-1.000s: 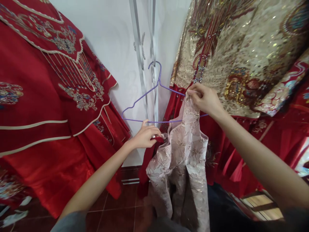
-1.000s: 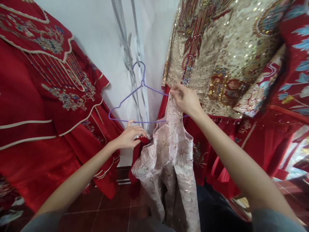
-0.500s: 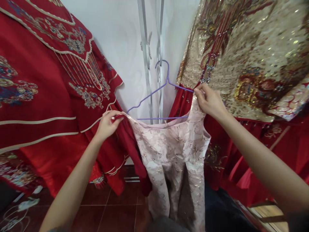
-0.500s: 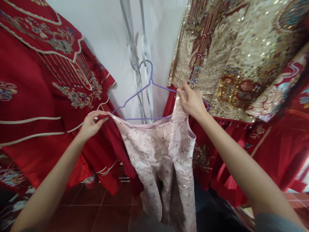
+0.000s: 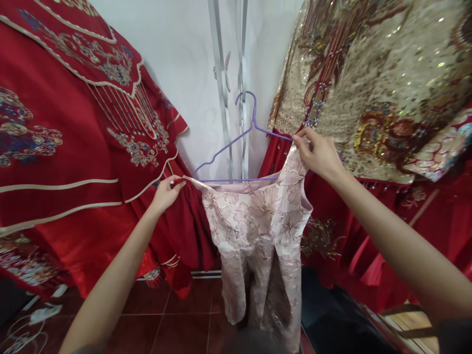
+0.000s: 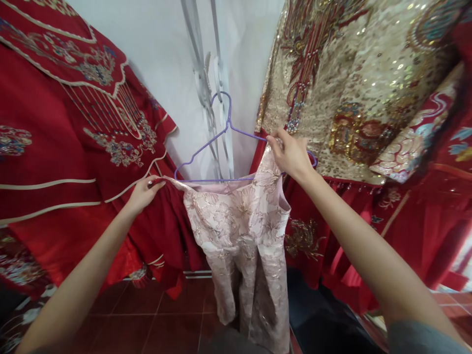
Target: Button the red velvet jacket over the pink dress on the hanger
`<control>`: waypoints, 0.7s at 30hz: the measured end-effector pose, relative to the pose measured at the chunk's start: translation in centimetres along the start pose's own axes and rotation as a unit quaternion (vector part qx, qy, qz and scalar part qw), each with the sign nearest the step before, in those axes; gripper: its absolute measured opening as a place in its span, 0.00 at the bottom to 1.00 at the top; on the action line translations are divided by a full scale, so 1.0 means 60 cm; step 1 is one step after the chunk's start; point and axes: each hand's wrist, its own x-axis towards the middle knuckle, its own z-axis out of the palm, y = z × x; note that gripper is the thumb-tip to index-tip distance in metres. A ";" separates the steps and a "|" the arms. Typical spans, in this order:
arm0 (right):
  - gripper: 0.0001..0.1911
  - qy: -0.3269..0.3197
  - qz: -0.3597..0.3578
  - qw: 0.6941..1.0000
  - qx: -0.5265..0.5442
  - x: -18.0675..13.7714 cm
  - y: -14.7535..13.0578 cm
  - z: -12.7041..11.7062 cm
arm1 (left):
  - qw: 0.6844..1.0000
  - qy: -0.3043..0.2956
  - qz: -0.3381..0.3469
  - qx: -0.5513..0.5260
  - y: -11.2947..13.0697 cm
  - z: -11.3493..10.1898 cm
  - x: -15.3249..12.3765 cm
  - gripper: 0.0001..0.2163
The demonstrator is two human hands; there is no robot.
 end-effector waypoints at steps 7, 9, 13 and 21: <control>0.23 -0.009 -0.017 1.000 -0.005 0.001 0.010 0.005 | 0.998 -0.010 0.055 0.020 0.025 -0.011 0.026 0.11; 0.23 -0.011 -0.020 1.000 -0.004 0.001 0.011 0.007 | 0.993 -0.013 0.093 0.075 0.045 -0.017 0.043 0.11; 0.25 -0.013 -0.012 1.000 -0.003 0.001 0.013 0.008 | 0.978 -0.026 0.130 0.159 0.098 -0.009 0.074 0.11; 0.22 -0.013 -0.016 1.000 0.022 -0.002 0.027 0.022 | 0.980 -0.020 0.188 0.069 0.125 0.030 0.080 0.10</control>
